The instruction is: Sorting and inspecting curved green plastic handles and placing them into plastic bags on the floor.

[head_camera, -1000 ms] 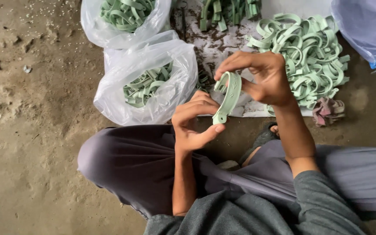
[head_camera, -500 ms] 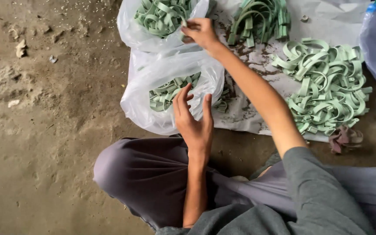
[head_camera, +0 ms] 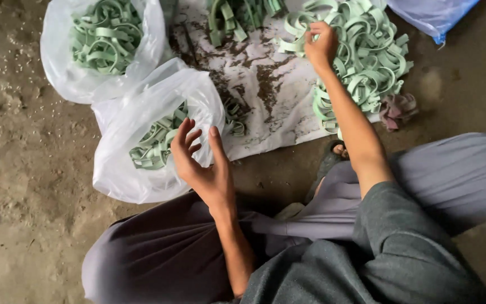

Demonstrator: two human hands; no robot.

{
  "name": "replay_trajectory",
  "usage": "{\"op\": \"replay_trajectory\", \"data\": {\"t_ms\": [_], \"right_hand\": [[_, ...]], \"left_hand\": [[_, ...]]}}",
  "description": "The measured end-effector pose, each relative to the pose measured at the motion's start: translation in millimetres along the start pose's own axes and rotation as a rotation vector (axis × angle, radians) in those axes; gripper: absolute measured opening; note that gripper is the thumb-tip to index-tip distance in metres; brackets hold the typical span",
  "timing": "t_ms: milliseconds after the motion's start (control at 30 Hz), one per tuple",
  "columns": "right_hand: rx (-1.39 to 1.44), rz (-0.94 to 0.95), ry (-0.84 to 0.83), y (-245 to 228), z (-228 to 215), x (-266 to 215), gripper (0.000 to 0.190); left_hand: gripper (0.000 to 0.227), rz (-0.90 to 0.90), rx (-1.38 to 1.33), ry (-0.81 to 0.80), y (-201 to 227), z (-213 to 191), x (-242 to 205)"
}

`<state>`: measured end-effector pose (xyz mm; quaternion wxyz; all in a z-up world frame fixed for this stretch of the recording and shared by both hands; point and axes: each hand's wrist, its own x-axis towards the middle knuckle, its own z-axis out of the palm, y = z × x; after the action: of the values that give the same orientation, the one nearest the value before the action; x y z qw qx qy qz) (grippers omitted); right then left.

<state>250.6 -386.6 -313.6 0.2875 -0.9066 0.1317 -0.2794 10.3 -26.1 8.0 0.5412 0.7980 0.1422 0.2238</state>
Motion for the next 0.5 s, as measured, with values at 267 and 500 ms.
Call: {"op": "replay_trajectory", "data": {"t_ms": [267, 500], "right_hand": [[-0.255, 0.282, -0.142, 21, -18, 8, 0.021], [0.358, 0.54, 0.091, -5, -84, 14, 0.046]], "left_hand": [[0.034, 0.008, 0.019, -0.045, 7, 16, -10], [0.035, 0.032, -0.012, -0.081, 14, 21, -17]]}}
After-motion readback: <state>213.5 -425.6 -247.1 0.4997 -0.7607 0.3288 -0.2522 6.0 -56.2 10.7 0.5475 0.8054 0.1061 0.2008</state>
